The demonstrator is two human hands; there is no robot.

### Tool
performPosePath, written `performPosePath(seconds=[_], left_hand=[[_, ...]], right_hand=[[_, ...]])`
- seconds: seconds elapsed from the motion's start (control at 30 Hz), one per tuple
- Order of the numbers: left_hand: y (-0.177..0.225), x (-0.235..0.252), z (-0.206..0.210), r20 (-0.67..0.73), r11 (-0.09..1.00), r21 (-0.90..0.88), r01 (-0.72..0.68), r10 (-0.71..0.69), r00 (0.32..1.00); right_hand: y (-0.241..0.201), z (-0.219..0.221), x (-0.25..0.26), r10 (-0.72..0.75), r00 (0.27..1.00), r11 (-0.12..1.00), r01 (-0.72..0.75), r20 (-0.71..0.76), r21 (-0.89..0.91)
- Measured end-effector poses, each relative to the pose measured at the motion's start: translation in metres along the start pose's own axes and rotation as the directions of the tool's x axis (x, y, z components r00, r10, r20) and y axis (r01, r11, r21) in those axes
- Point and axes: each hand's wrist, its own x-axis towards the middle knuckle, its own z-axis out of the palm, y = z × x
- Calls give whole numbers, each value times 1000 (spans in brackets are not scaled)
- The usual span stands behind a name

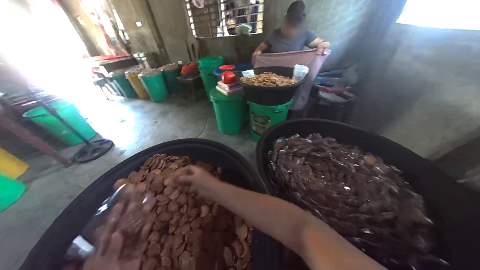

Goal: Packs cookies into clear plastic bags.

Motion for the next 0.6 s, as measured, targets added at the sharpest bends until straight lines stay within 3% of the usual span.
performPosePath(seconds=[0.07, 0.13, 0.2, 0.3, 0.37, 0.43, 0.5, 0.57, 0.6], left_hand=[[-8, -2, 9, -23, 998, -30, -51, 51, 998], [-6, -5, 16, -50, 998, -35, -47, 45, 998], [-1, -7, 21, -71, 999, -40, 1, -3, 998], [2, -9, 21, 40, 996, -43, 72, -70, 997], [3, -12, 24, 95, 991, -36, 126, -122, 988], [2, -16, 30, 81, 983, -52, 177, -172, 982], [2, -22, 38, 46, 972, -83, 219, -216, 975], [3, -26, 46, 47, 964, -99, 247, -244, 969], [3, -27, 48, 71, 962, -94, 256, -250, 966]], right_hand=[[-27, -12, -15, -37, 999, 957, 47, -38, 285], [-43, -15, -30, -114, 992, 932, 91, 45, 352], [-56, -11, -45, -154, 979, 969, 123, 136, 216], [-60, 0, -58, -198, 946, 965, 233, 255, -117], [-56, 9, -56, -240, 918, 898, 334, 317, -286], [-51, 18, -56, -289, 883, 856, 412, 371, -312], [-47, 22, -56, -339, 800, 803, 520, 495, -290], [-47, 21, -60, -406, 729, 669, 648, 551, -364], [-44, 22, -63, -490, 711, 579, 698, 505, -421]])
